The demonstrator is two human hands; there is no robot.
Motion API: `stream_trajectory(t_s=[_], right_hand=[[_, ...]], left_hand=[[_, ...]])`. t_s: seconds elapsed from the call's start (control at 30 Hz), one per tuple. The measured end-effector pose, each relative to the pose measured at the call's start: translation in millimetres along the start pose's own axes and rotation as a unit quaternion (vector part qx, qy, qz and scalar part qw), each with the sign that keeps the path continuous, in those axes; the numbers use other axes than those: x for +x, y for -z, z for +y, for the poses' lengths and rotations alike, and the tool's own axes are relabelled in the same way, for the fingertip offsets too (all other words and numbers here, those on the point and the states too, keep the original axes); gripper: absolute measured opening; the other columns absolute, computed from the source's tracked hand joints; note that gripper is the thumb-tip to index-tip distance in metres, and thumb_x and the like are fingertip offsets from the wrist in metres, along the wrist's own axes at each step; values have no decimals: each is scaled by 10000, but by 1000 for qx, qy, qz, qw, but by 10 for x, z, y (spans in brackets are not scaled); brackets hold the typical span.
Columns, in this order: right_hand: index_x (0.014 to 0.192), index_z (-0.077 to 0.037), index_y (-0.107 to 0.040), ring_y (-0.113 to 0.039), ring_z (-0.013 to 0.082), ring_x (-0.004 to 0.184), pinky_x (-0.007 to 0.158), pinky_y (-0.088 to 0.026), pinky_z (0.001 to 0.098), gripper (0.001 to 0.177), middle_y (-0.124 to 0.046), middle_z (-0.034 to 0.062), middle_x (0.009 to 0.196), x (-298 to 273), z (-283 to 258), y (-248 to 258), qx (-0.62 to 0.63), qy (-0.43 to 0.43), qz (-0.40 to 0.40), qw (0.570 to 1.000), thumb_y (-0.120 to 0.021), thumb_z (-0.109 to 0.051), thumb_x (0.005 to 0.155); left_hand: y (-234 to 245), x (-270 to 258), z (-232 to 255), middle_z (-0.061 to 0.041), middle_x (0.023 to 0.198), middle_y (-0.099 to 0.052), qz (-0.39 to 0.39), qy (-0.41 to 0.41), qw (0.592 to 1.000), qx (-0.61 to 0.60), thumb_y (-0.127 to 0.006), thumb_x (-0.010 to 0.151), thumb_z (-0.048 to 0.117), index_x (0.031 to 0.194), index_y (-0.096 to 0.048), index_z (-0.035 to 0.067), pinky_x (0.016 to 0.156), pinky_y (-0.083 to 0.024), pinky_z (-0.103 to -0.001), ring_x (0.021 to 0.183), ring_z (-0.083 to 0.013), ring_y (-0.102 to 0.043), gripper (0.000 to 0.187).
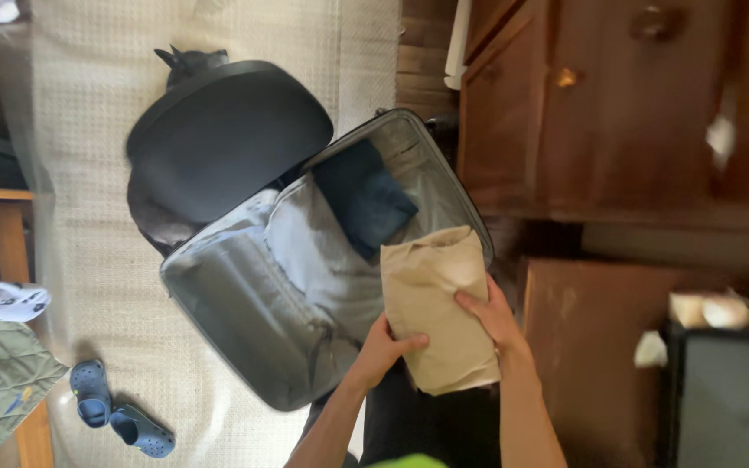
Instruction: The person picks up a suitcase, opens it on the floor, and packs a pair of jeans, a beige garment, and a dark garment into it after folding them on a desk.
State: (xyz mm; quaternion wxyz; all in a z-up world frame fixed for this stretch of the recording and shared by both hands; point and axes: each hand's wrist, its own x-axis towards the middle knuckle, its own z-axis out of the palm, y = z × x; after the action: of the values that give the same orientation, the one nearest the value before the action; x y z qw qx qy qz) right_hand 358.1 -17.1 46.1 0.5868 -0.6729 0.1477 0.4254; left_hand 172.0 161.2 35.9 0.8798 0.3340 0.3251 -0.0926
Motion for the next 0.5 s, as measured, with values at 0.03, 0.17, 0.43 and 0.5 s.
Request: stream_trajectory(t_s=[0.03,0.17,0.43,0.5], right_hand=[[1587,-63,-576,-763,257,1161,979,-631,435,747,-785,124,1329,345,-40,41,-35,-1,-1,999,-845,-110,892],[1605,-80,-556,-749,250,1149,995,-623,427,794,-771,126,1320,1436,-120,178,-61,7,-1,998,-843,-74,865],[1629,-57,-538,-708,218,1300,1115,-577,394,757,-735,91,1447,2827,-326,-243,-75,57,-110,989,-809,-94,922],[1637,-46,-539,-696,206,1322,1135,-573,390,743,-723,85,1466,3110,-186,-449,-56,75,-172,981,-822,-106,953]], left_hand=[[15,291,55,-88,1433,-755,7,5,1000,-3,-947,833,124,1525,-596,43,1128,-570,-370,1298,-191,-724,780],[171,1415,60,-115,1396,-762,43,0,999,24,-964,802,110,1507,-606,25,1102,-589,-390,1261,-214,-730,795],[657,2435,200,-91,1346,-769,151,-75,986,-1,-973,780,96,1474,-606,26,1057,-609,-368,1219,-200,-742,788],[767,2440,204,-112,1295,-794,229,-78,969,52,-975,784,113,1447,-650,5,997,-622,-367,1144,-209,-756,746]])
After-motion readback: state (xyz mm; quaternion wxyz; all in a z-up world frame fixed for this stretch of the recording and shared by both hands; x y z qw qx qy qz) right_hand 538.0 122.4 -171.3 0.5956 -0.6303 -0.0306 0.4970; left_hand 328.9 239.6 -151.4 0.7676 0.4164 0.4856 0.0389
